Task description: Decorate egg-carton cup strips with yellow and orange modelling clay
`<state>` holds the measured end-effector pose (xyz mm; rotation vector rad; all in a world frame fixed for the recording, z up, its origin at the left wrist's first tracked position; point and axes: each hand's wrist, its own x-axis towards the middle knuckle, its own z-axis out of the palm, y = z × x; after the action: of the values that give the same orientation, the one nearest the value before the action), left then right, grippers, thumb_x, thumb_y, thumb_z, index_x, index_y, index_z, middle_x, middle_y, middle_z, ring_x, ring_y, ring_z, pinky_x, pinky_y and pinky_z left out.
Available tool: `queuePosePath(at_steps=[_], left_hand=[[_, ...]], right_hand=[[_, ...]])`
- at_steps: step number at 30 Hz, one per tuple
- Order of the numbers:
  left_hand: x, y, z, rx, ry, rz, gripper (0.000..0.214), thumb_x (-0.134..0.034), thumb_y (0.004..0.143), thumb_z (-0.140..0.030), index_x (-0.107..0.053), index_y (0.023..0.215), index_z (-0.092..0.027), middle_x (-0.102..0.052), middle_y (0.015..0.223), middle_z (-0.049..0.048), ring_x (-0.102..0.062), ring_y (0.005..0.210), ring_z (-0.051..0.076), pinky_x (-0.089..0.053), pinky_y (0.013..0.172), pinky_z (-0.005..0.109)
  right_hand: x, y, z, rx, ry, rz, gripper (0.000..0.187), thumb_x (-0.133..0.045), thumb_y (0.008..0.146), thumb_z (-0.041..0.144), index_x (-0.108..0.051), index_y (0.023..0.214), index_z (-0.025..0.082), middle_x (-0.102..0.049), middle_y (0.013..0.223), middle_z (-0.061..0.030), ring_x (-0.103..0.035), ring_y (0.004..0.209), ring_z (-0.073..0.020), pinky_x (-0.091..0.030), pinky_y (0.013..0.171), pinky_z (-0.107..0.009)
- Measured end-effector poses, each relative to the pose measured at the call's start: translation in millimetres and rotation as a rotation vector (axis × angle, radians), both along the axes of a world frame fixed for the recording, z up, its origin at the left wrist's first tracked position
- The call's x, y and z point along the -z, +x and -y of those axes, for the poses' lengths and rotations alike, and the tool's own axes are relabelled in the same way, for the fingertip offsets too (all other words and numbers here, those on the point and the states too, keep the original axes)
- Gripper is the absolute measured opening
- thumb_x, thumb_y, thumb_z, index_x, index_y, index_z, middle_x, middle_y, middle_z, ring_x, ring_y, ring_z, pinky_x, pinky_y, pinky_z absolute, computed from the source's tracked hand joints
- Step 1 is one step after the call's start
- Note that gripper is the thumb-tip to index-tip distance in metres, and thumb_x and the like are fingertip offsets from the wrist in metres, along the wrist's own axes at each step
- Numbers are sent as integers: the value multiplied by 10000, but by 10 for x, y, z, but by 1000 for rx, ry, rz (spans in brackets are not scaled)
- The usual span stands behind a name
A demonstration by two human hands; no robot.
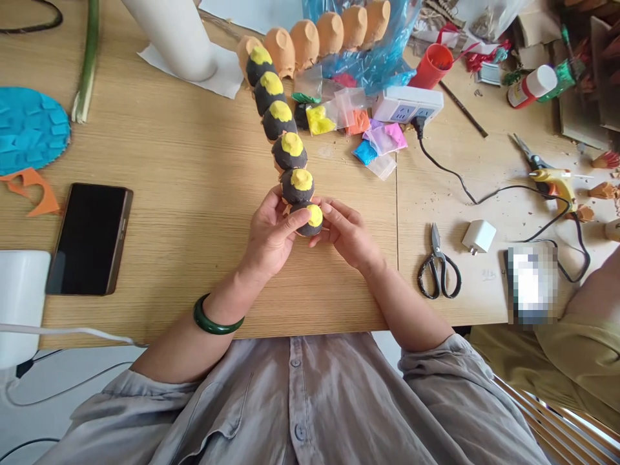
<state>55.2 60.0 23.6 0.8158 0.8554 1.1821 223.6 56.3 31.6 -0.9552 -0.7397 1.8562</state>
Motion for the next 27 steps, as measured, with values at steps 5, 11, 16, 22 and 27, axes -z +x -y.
queuePosePath(at_steps=[5, 11, 16, 22, 27], left_hand=[[-42, 40, 13, 105, -29, 68, 521, -1006, 841, -488, -724, 1216, -260, -778, 1197, 39, -757, 934, 191, -675, 691, 289], [-53, 33, 17, 117, -66, 86, 526, -1001, 835, -470, -752, 1240, -246, -795, 1278, 65, -781, 966, 210, -723, 740, 311], [-42, 9, 5, 135, -72, 10, 591, -991, 806, -422, -742, 1315, -253, -791, 1369, 81, -816, 1062, 246, -742, 786, 336], [-16, -5, -5, 155, -92, 18, 624, -1015, 783, -390, -747, 1328, -247, -786, 1397, 88, -814, 1201, 284, -754, 878, 357], [-7, -22, -8, 152, -114, 26, 645, -1048, 752, -358, -757, 1314, -232, -781, 1375, 84, -791, 1181, 262, -746, 893, 347]], right_hand=[[-26, 38, -14, 102, 18, 12, 594, -1055, 743, 604, -800, 1147, 252, -805, 966, 9, -714, 811, -148, -661, 616, -231], [8, 49, 4, 103, 68, 44, 620, -1027, 784, 621, -787, 1235, 269, -804, 991, 11, -698, 789, -144, -615, 601, -231], [4, 50, 14, 105, 92, 118, 690, -1026, 759, 645, -799, 1302, 285, -792, 924, 25, -689, 790, -172, -596, 596, -260], [44, 44, 13, 98, 88, 152, 760, -1023, 744, 695, -804, 1339, 276, -815, 932, 20, -698, 805, -181, -568, 583, -259], [136, 51, 8, 85, 115, 152, 805, -1003, 780, 705, -792, 1417, 260, -808, 914, 17, -734, 858, -190, -595, 650, -258]])
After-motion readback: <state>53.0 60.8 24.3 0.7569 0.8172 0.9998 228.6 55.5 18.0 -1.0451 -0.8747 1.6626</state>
